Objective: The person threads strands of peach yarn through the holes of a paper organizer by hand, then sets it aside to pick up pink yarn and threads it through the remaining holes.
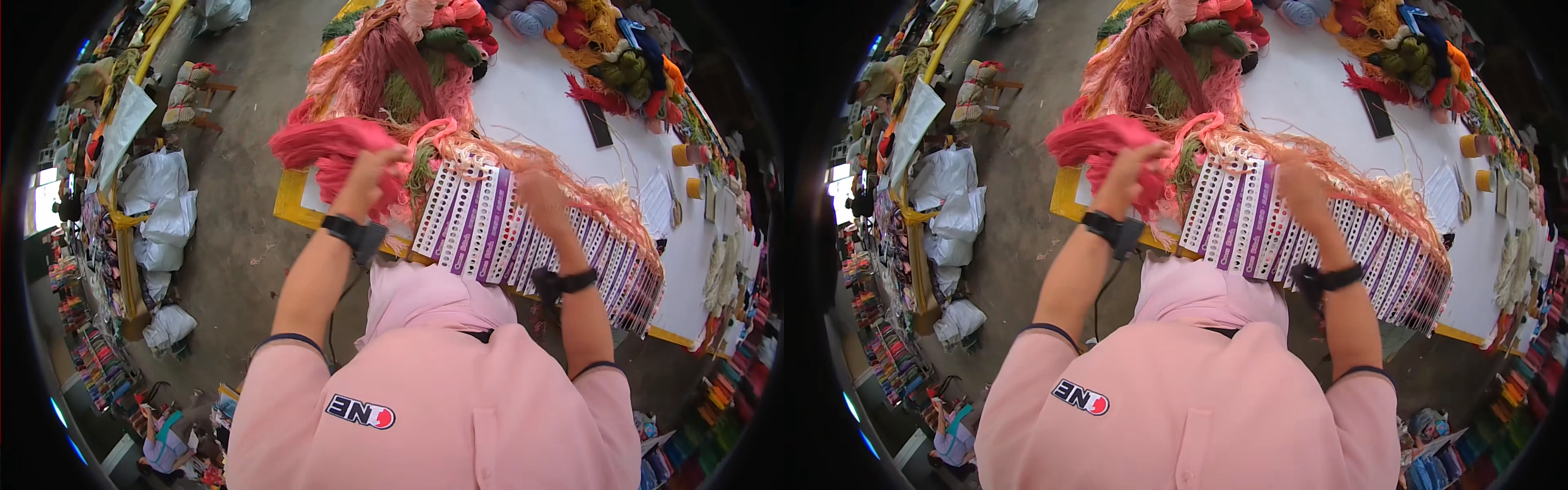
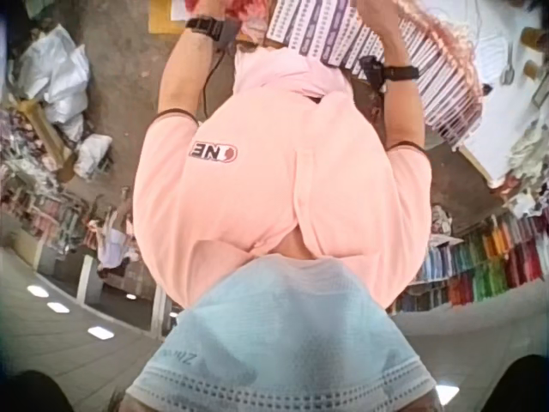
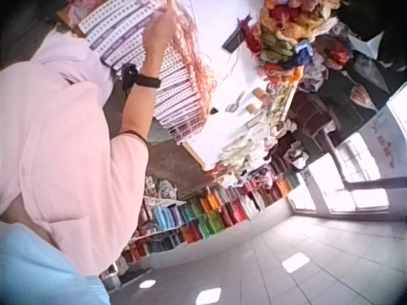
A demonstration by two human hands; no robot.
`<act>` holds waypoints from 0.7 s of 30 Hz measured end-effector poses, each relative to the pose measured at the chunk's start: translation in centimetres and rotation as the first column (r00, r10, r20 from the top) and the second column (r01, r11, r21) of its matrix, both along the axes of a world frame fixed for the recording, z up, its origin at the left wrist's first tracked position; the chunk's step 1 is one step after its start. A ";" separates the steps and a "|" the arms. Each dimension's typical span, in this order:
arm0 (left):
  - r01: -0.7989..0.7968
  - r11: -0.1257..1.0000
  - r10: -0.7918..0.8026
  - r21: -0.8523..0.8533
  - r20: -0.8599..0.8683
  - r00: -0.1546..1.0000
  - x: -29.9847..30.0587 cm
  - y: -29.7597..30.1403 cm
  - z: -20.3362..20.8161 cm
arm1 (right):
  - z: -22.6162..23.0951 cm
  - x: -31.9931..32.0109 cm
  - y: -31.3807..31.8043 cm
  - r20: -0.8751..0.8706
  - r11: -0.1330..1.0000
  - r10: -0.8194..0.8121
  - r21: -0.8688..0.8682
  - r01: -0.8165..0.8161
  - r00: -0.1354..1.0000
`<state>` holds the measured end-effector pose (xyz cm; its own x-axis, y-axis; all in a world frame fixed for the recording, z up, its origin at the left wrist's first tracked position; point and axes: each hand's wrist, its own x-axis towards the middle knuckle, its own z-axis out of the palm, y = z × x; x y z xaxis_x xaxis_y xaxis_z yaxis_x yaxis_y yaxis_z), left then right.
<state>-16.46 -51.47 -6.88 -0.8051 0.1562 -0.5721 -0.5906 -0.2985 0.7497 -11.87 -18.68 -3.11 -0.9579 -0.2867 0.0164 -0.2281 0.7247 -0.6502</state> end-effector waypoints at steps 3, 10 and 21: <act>0.045 0.999 -0.044 -0.028 0.029 0.999 -0.3 5.2 -3.1 | -2.9 -1.3 -6.3 0.383 0.847 0.396 0.199 -0.493 0.834; 0.001 0.968 0.005 -0.252 0.022 1.000 -0.7 7.4 -7.2 | -2.6 -4.2 -6.7 0.032 0.995 -0.042 0.092 0.039 0.999; 0.180 0.983 -0.179 -0.040 0.021 0.984 -0.3 5.6 -4.2 | -5.7 -4.2 -8.2 0.344 0.958 0.045 -0.280 0.057 0.938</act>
<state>-16.76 -45.87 -11.12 -0.7561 0.2733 -0.5947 -0.6448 -0.1552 0.7484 -16.12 -26.87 -8.80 -0.9202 -0.3132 -0.2347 0.0500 0.5005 -0.8643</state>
